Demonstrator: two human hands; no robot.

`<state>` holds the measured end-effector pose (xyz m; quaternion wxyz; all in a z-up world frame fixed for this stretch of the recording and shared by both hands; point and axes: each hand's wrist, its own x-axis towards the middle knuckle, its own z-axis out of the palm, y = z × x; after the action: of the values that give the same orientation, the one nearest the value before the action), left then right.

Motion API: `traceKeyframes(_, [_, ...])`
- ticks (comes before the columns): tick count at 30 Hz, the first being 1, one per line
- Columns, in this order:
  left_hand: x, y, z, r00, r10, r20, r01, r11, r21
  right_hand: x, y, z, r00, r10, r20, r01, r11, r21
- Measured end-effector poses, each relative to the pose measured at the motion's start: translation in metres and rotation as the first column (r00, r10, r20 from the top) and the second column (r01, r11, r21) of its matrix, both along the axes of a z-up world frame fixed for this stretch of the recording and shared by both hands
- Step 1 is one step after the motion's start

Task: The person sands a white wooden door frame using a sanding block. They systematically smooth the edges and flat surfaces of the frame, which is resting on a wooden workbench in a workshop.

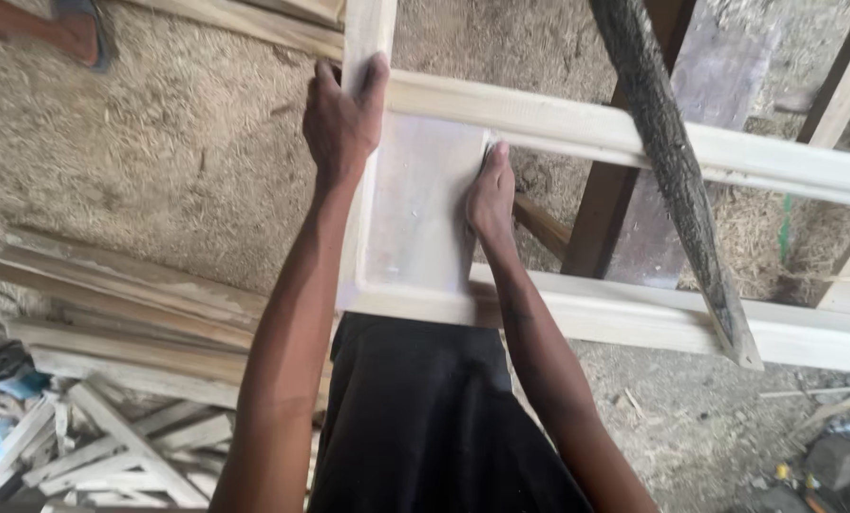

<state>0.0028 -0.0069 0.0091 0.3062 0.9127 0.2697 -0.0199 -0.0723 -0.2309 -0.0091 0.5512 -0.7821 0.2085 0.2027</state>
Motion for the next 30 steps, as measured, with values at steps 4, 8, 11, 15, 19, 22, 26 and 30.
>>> traceKeyframes(4, [-0.005, 0.0, 0.002, 0.995, 0.031, -0.096, -0.037, 0.997, -0.068, -0.052, -0.006, 0.01, 0.995, 0.097, 0.006, -0.096, 0.992, -0.078])
traceKeyframes(8, [-0.001, 0.002, 0.006, 0.997, 0.022, -0.078, -0.026, 0.998, -0.052, -0.013, -0.004, -0.016, 0.973, 0.101, 0.206, -0.094, 0.995, -0.046])
traceKeyframes(11, [-0.008, 0.002, 0.003, 1.0, 0.009, -0.023, -0.01, 0.999, -0.045, -0.012, -0.004, -0.01, 0.997, 0.052, 0.059, -0.047, 0.996, -0.077])
traceKeyframes(15, [-0.003, 0.0, 0.008, 0.995, 0.021, -0.093, -0.027, 0.998, -0.065, -0.056, 0.004, 0.034, 0.994, 0.077, -0.073, -0.084, 0.99, -0.111])
traceKeyframes(19, [-0.002, 0.001, 0.009, 0.988, 0.043, -0.15, -0.06, 0.992, -0.111, -0.02, 0.005, 0.016, 0.994, 0.064, 0.084, -0.052, 0.989, -0.137])
traceKeyframes(22, [-0.006, 0.001, 0.005, 1.0, 0.014, -0.002, -0.014, 1.0, -0.016, -0.015, 0.003, 0.009, 0.992, 0.038, 0.121, -0.028, 0.996, -0.08])
traceKeyframes(26, [0.005, 0.0, 0.003, 0.998, 0.026, 0.059, -0.024, 0.999, -0.023, -0.064, 0.006, 0.03, 0.978, 0.08, 0.192, -0.071, 0.996, -0.053])
traceKeyframes(30, [-0.011, -0.001, -0.004, 0.996, 0.041, 0.074, -0.04, 0.999, -0.016, -0.054, -0.002, 0.017, 0.988, 0.098, 0.117, -0.09, 0.993, -0.069])
